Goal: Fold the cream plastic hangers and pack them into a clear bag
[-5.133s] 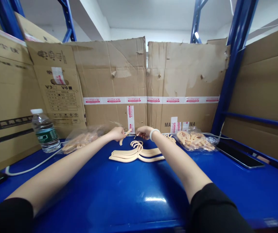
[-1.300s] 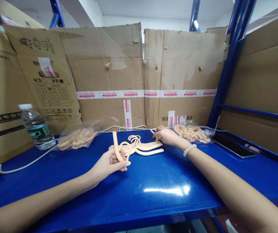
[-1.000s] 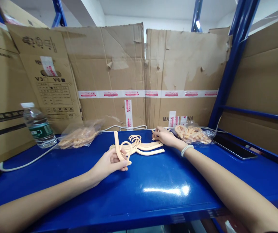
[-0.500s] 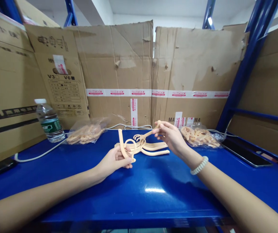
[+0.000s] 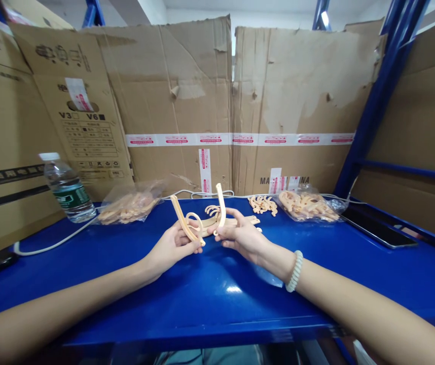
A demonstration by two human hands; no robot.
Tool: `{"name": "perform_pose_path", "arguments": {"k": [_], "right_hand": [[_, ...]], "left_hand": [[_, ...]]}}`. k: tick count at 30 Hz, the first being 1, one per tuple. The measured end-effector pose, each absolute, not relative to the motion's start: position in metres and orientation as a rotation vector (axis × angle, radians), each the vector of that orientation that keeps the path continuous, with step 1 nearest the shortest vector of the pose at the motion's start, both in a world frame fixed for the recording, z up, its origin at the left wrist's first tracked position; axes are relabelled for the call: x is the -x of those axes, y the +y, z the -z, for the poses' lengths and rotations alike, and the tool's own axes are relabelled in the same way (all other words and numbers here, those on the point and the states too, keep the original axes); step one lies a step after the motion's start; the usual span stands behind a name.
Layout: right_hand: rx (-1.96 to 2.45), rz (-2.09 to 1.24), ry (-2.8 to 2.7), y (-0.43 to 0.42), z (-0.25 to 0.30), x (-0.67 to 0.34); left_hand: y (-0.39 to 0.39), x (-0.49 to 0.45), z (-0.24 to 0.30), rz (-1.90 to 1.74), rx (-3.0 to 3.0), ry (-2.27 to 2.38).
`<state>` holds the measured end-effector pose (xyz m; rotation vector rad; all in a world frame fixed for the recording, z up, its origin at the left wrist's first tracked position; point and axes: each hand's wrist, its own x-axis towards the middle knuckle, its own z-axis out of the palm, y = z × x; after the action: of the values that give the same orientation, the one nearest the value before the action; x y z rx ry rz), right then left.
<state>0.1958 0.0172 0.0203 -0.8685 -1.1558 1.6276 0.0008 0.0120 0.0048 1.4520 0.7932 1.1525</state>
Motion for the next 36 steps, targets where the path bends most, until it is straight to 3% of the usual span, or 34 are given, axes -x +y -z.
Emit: {"name": "perform_pose_path", "arguments": {"k": [36], "right_hand": [[0.845, -1.265, -1.656, 0.0106, -0.0179, -0.1922]], "left_hand": [[0.0076, 0.0017, -0.0063, -1.173, -1.485, 0.721]]}}
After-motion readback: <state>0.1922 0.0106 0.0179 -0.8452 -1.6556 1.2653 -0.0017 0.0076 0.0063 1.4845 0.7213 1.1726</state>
